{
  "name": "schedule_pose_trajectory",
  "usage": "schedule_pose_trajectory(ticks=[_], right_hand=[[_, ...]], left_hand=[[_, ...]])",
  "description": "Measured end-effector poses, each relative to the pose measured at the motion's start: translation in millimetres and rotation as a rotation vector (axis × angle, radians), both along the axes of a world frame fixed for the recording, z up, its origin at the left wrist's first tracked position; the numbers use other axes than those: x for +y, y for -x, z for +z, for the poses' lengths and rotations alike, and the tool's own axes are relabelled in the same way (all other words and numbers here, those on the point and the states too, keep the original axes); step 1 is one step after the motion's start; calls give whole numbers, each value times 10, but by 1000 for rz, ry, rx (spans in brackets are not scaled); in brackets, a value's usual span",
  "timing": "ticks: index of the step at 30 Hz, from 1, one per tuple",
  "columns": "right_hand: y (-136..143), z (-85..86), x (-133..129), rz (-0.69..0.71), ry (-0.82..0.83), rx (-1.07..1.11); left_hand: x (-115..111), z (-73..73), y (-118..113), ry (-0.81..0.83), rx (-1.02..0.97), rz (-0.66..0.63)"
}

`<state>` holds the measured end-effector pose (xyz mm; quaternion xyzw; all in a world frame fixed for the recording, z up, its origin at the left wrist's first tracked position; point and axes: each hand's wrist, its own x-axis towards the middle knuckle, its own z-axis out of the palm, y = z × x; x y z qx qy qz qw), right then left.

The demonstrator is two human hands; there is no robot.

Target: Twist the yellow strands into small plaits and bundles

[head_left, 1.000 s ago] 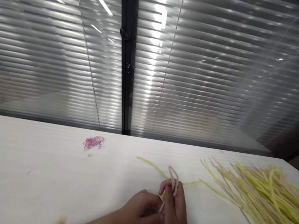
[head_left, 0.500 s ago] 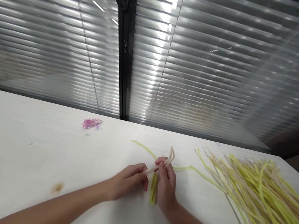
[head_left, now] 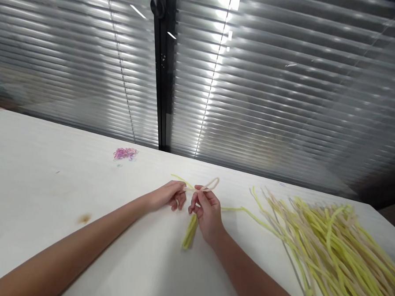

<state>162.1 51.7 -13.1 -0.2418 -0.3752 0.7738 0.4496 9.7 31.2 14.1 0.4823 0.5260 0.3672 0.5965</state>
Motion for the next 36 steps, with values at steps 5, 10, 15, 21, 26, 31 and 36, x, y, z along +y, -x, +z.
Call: schedule_pose_trajectory(ticks=[5, 10, 15, 21, 26, 31, 36], right_hand=[[-35, 6, 68, -47, 14, 3], [-21, -20, 113, -64, 12, -8], [-27, -37, 184, -73, -1, 7], [-55, -43, 224, -105, 3, -35], [-48, -29, 207, -217, 38, -113], [-41, -15, 181, -215, 32, -162], [-51, 6, 156, -193, 35, -128]], left_hand=[[241, 23, -69, 67, -91, 4], [285, -1, -34, 112, -182, -53], [272, -28, 61, 166, -280, -49], [249, 2, 101, 224, -337, -220], [221, 22, 105, 239, -312, -243], [228, -4, 106, 263, -373, -181], [247, -38, 106, 269, -466, -109]])
